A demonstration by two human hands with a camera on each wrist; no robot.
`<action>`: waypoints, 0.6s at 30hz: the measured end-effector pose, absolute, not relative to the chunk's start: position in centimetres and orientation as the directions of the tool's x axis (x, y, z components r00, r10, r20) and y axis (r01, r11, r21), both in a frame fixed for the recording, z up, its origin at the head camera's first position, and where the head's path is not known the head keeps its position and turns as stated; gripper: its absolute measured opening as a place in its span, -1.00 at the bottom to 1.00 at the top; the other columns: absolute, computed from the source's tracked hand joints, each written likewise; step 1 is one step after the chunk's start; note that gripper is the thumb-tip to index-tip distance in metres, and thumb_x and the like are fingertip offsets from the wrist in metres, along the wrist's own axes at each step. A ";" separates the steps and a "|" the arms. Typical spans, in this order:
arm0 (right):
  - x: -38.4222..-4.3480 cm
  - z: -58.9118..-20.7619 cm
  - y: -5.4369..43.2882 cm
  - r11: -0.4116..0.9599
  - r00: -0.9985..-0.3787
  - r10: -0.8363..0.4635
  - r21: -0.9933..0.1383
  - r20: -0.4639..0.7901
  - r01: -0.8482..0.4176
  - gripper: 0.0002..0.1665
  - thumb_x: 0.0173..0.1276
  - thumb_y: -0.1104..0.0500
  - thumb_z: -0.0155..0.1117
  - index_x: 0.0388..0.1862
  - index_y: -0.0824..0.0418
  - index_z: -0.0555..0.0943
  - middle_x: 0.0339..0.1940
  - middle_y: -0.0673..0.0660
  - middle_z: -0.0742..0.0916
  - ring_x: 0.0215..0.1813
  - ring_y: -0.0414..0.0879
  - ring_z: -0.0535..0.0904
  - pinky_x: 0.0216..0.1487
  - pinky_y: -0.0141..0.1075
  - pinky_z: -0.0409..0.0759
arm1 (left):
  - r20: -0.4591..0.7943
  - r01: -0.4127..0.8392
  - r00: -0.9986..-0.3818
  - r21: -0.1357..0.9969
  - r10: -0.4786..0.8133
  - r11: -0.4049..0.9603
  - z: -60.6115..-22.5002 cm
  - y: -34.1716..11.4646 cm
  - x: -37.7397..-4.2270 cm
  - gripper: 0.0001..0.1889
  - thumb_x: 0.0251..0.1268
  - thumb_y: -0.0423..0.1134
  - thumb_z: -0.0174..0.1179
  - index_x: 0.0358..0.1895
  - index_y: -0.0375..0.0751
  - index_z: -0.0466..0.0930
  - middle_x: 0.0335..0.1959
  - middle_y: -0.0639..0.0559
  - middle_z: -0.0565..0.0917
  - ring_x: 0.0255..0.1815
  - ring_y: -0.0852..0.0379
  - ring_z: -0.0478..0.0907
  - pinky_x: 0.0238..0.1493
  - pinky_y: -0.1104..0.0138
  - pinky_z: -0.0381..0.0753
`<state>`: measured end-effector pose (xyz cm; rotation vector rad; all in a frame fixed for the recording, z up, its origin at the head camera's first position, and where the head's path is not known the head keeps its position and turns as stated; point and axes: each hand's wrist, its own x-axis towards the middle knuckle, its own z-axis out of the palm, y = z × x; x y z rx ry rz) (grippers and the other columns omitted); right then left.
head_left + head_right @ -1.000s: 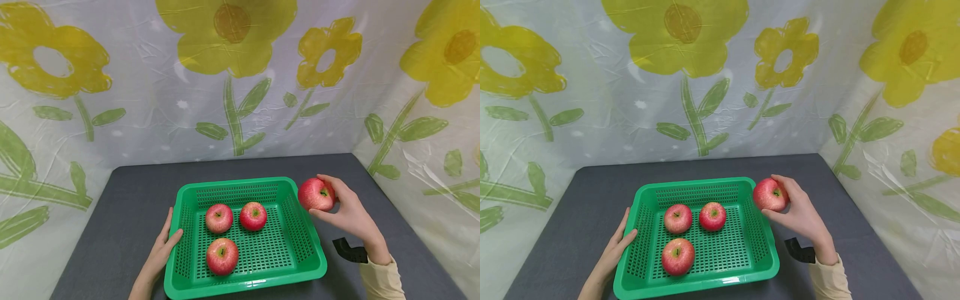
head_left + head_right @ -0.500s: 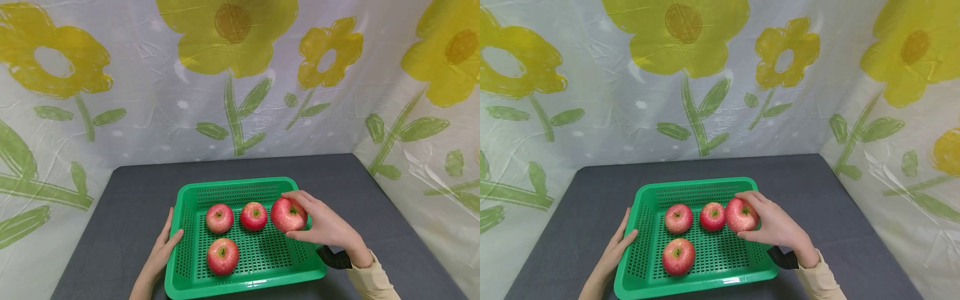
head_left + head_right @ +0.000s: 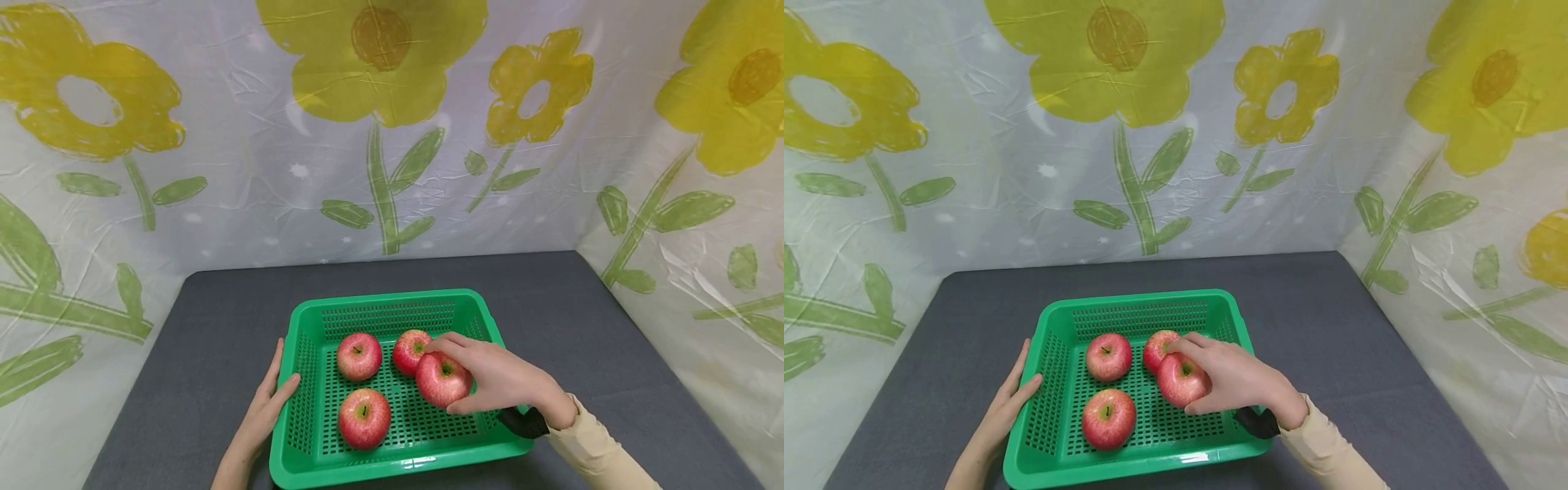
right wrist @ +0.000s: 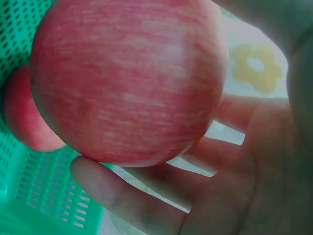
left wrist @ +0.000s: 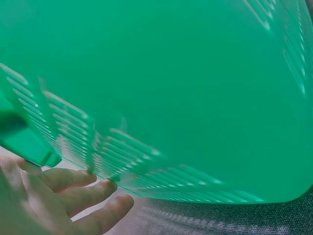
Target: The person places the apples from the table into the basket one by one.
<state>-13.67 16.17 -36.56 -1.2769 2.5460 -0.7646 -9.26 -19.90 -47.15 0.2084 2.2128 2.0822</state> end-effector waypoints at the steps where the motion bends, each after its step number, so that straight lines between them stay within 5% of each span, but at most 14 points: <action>1: -13.7 -36.7 16.0 0.495 -0.602 -0.797 -0.523 0.045 -0.694 -0.18 -0.07 0.04 0.51 0.22 0.03 0.38 0.10 -0.16 0.45 -0.12 -0.32 0.47 -0.18 -0.43 0.52 | 0.024 0.034 -0.986 0.998 0.165 0.058 -47.2 -19.9 -9.3 -0.30 0.51 -0.26 -0.20 0.46 0.17 -0.46 0.49 0.00 -0.39 0.45 -0.13 -0.41 0.07 0.71 0.13; 18: -14.4 -39.4 13.8 0.457 -0.461 -0.879 -0.483 -0.119 -0.747 -0.22 -0.10 0.11 0.52 0.15 0.06 0.40 0.05 -0.12 0.47 -0.12 -0.32 0.44 -0.12 -0.45 0.47 | 0.045 0.054 -0.983 0.998 0.175 0.046 -47.3 -19.9 -9.3 -0.30 0.51 -0.27 -0.20 0.47 0.16 -0.46 0.48 -0.02 -0.41 0.45 -0.12 -0.43 0.07 0.70 0.12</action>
